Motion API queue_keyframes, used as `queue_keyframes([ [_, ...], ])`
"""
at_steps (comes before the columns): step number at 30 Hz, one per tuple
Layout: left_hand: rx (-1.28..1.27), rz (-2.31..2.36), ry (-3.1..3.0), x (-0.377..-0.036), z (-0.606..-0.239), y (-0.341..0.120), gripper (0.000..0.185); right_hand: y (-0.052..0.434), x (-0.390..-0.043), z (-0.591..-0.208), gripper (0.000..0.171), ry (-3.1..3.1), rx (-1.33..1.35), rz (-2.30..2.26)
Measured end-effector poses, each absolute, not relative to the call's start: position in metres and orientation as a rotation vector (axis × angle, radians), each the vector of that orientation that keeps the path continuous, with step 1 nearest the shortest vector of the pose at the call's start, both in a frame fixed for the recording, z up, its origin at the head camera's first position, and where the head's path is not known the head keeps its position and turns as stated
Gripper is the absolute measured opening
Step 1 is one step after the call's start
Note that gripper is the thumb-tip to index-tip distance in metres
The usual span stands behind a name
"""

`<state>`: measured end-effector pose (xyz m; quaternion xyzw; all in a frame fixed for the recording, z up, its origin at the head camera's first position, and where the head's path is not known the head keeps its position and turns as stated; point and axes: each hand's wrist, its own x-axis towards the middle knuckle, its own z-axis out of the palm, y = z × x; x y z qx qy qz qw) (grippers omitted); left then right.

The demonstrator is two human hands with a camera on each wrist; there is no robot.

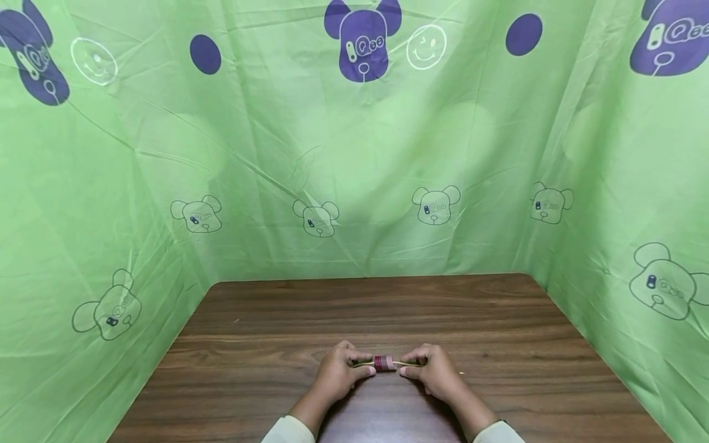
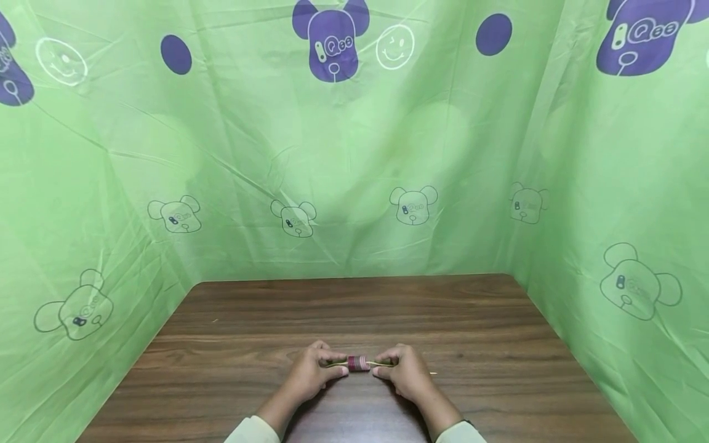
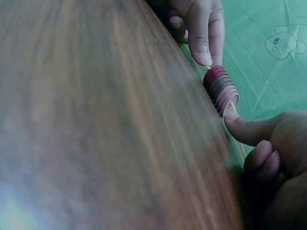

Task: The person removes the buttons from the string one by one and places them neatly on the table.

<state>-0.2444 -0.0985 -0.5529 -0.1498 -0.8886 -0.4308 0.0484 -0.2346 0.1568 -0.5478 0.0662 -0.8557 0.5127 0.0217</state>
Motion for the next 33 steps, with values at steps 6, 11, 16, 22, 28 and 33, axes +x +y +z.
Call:
queue_keyframes([
  [6, -0.413, -1.228, -2.681, -0.242, -0.555, -0.095, 0.019, 0.154, -0.234, -0.548, 0.015, -2.671, 0.153, 1.519],
  [11, -0.377, -1.224, -2.669, -0.242, -0.557, -0.093, 0.011, 0.154, -0.232, -0.546, 0.012, -2.671, 0.147, 1.508],
  [16, -0.362, -1.219, -2.691, -0.242, -0.558, -0.093, 0.009, 0.157, -0.234, -0.548, 0.009, -2.647, 0.187, 1.603],
  [22, -0.416, -1.284, -2.681, -0.242, -0.559, -0.096, 0.007, 0.159, -0.234, -0.547, 0.007, -2.619, 0.286, 1.792],
  [28, -0.436, -1.627, -2.636, -0.239, -0.556, -0.096, 0.009, 0.16, -0.233, -0.544, 0.017, -2.43, 0.381, 2.24],
  [33, -0.454, -1.828, -2.554, -0.237, -0.553, -0.092, 0.011, 0.164, -0.232, -0.542, 0.015, -2.259, 0.462, 2.584],
])
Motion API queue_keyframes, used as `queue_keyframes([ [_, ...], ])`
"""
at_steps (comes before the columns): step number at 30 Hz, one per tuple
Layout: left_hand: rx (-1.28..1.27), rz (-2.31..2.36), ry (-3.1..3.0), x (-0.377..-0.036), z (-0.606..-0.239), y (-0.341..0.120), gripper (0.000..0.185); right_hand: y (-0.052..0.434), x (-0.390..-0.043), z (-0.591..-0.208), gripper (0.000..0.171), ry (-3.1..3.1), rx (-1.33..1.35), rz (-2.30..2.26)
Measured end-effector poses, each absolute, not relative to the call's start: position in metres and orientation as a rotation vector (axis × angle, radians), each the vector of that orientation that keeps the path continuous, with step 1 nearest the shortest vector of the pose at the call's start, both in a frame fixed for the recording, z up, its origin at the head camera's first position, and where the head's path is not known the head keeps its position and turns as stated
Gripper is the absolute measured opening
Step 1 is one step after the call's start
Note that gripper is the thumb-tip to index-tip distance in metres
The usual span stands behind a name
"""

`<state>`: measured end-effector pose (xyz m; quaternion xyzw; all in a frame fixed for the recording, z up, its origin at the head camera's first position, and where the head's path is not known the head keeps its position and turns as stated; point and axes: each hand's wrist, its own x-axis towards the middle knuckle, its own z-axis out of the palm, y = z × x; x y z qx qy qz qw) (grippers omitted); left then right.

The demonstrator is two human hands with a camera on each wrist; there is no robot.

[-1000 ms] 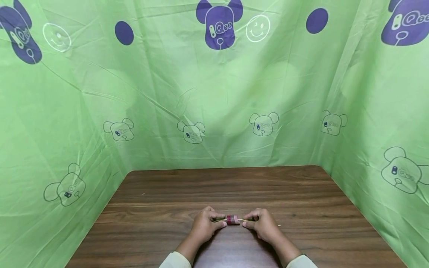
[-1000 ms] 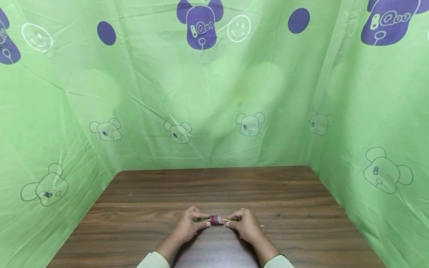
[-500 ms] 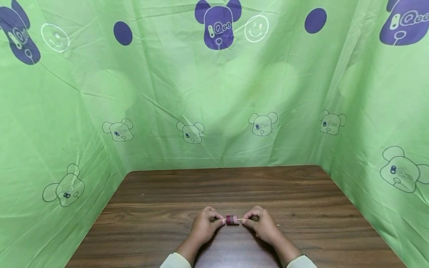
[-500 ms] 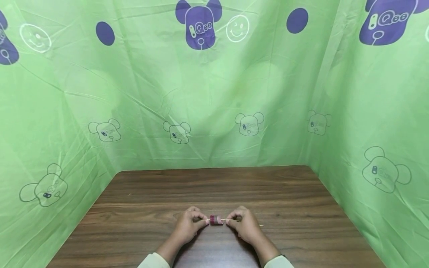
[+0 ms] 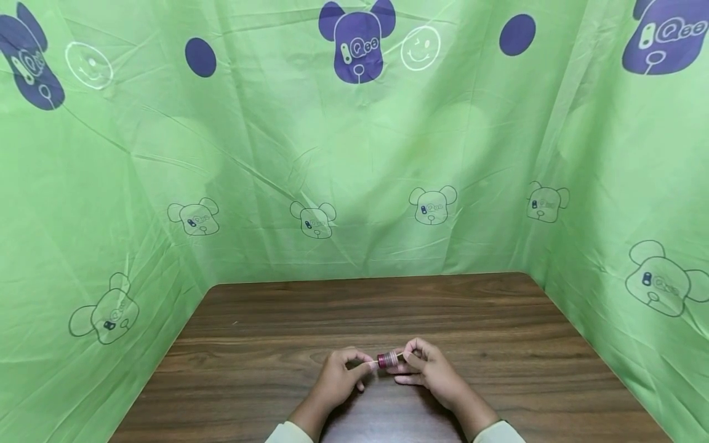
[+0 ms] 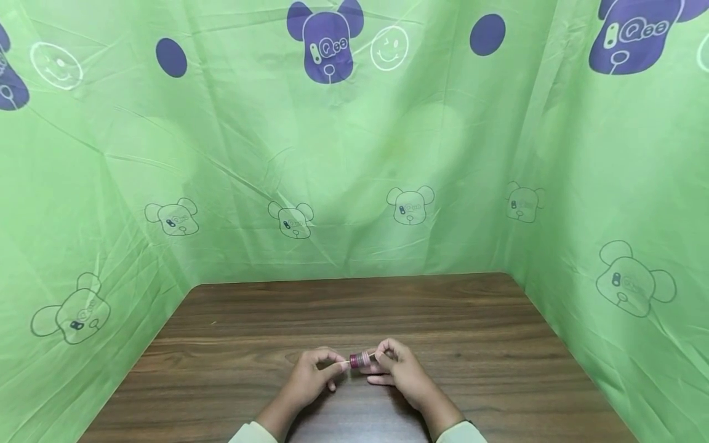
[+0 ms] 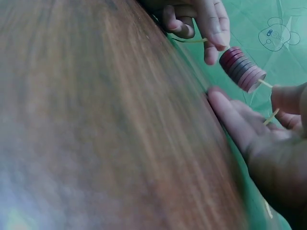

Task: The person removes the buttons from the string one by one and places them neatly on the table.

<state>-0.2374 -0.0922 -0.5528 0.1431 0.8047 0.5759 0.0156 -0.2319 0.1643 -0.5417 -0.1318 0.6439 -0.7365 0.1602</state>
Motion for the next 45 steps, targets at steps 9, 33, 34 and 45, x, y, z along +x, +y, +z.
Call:
queue_keyframes([
  [9, 0.465, 1.965, 2.401, -0.235, -0.549, -0.087, 0.009, 0.167, -0.231, -0.539, 0.017, 1.446, -0.464, -2.17],
  [33, 0.468, 2.041, 2.417, -0.229, -0.541, -0.081, 0.007, 0.159, -0.228, -0.537, 0.056, 1.472, -0.481, -2.196],
  [34, 0.473, 2.037, 2.42, -0.229, -0.541, -0.081, 0.007, 0.159, -0.228, -0.538, 0.061, 1.479, -0.481, -2.195],
  [45, 0.521, 2.029, 2.383, -0.224, -0.541, -0.077, 0.011, 0.157, -0.227, -0.542, 0.061, 1.556, -0.495, -2.187],
])
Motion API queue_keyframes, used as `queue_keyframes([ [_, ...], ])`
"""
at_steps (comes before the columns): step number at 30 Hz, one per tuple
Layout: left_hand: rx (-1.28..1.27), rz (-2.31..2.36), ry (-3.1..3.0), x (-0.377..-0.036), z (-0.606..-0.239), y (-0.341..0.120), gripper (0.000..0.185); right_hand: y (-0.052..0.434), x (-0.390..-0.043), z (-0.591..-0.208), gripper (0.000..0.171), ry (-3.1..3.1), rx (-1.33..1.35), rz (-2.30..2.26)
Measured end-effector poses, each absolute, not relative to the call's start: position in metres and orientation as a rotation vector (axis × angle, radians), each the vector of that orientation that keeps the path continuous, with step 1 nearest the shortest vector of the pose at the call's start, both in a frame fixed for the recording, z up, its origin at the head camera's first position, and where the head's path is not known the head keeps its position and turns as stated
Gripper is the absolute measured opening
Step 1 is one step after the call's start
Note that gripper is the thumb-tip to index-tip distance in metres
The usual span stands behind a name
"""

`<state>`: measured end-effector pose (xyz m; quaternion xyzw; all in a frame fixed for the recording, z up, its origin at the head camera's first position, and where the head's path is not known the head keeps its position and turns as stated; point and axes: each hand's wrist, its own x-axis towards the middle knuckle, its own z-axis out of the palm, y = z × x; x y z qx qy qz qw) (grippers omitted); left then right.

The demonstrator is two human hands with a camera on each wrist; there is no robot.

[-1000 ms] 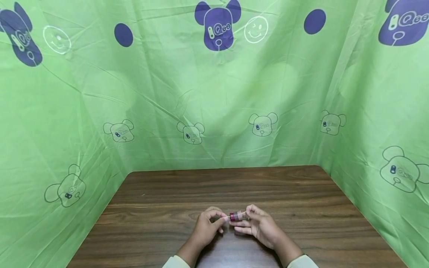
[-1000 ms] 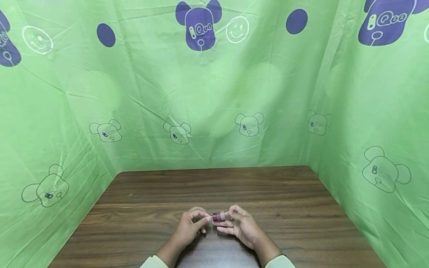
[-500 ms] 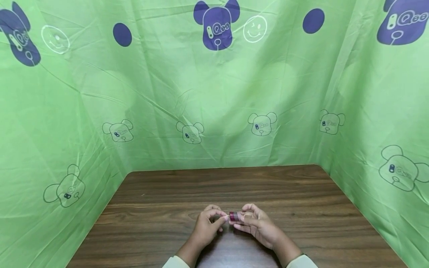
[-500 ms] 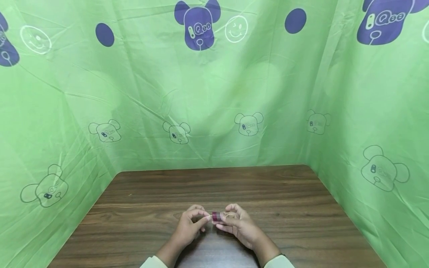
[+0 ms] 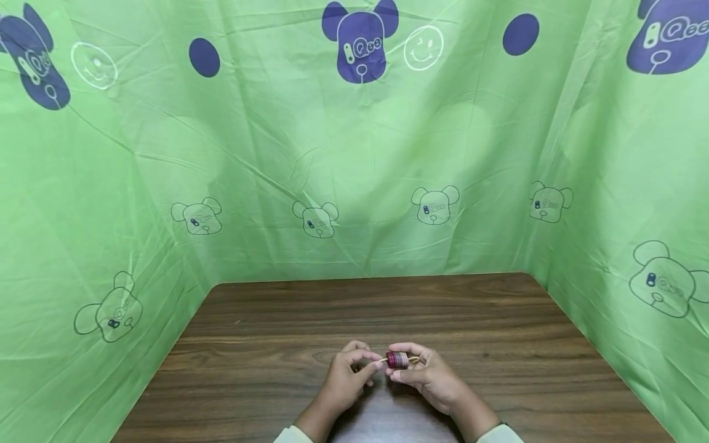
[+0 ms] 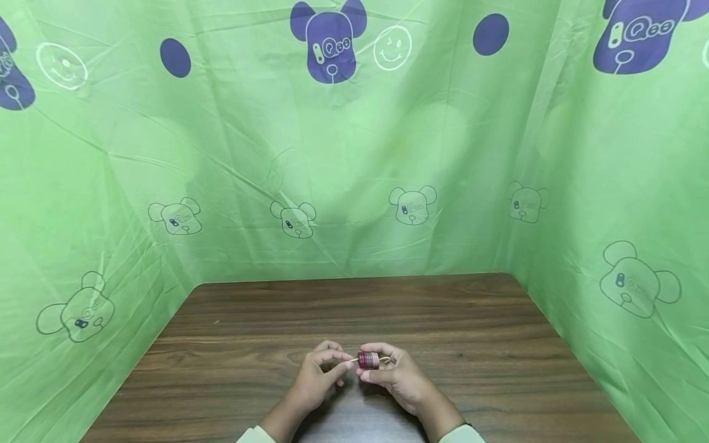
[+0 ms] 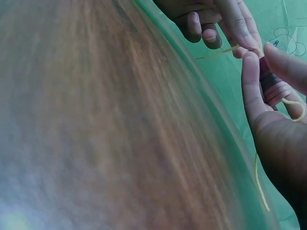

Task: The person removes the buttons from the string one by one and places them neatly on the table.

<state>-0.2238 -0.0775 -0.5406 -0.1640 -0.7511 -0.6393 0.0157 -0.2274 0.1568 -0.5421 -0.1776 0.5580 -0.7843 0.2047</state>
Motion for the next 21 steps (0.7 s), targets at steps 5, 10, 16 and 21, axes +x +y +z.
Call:
queue_keyframes([
  [5, -0.533, -2.003, -2.343, -0.2244, -0.5417, -0.0775, 0.014, 0.1569, -0.2264, -0.541, 0.054, 1.607, -0.423, -2.18],
  [10, -0.556, -2.02, -2.372, -0.2241, -0.5425, -0.0801, 0.023, 0.1567, -0.2261, -0.5414, 0.048, 1.621, -0.411, -2.186],
  [16, -0.517, -2.018, -2.407, -0.2234, -0.5415, -0.0819, 0.029, 0.1561, -0.2256, -0.5402, 0.039, 1.617, -0.411, -2.19],
  [21, -0.529, -2.019, -2.401, -0.2221, -0.5409, -0.0828, 0.031, 0.1558, -0.2248, -0.5376, 0.035, 1.608, -0.407, -2.186],
])
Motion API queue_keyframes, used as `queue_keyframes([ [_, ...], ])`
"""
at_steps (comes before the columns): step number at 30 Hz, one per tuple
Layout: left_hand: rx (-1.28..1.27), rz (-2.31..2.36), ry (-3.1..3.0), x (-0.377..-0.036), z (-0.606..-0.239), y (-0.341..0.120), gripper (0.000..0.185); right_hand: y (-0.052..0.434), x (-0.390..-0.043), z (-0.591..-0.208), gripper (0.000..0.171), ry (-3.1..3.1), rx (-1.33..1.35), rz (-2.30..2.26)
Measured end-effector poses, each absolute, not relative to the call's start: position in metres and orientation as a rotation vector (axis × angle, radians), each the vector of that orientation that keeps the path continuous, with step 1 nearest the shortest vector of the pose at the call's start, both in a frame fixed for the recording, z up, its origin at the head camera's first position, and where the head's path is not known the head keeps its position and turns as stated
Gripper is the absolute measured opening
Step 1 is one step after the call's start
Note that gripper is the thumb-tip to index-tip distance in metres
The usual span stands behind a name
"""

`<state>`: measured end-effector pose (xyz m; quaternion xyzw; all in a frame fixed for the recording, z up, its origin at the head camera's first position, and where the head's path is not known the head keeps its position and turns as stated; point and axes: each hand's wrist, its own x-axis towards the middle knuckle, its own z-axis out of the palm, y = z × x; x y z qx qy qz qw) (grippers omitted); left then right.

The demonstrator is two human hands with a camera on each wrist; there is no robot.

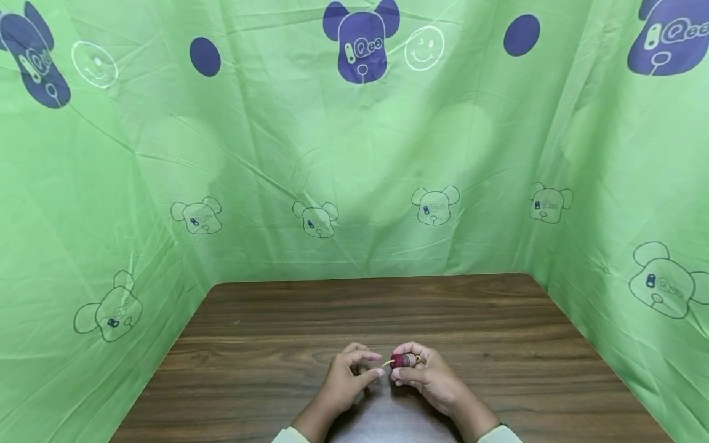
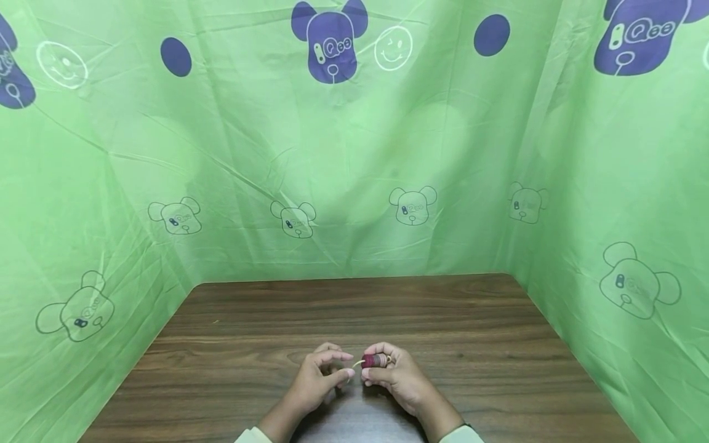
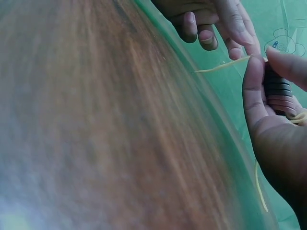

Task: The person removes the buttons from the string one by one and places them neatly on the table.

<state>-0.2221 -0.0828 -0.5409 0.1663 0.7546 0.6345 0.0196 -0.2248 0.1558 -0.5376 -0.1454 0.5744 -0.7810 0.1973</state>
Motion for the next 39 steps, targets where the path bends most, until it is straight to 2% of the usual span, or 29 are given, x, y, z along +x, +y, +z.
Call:
queue_keyframes([
  [9, 0.515, 1.948, 2.345, -0.22, -0.54, -0.084, 0.033, 0.156, -0.224, -0.535, 0.044, 1.664, -0.392, -2.153],
  [17, 0.542, 1.967, 2.328, -0.22, -0.541, -0.083, 0.034, 0.157, -0.225, -0.535, 0.046, 1.709, -0.374, -2.129],
  [23, 0.546, 1.973, 2.33, -0.219, -0.542, -0.083, 0.035, 0.157, -0.224, -0.535, 0.044, 1.721, -0.377, -2.121],
  [32, 0.525, 2.003, 2.289, -0.216, -0.541, -0.083, 0.051, 0.157, -0.223, -0.534, 0.036, 1.705, -0.403, -2.156],
  [39, 0.55, 1.957, 2.293, -0.211, -0.542, -0.084, 0.053, 0.157, -0.222, -0.533, 0.025, 1.702, -0.404, -2.138],
])
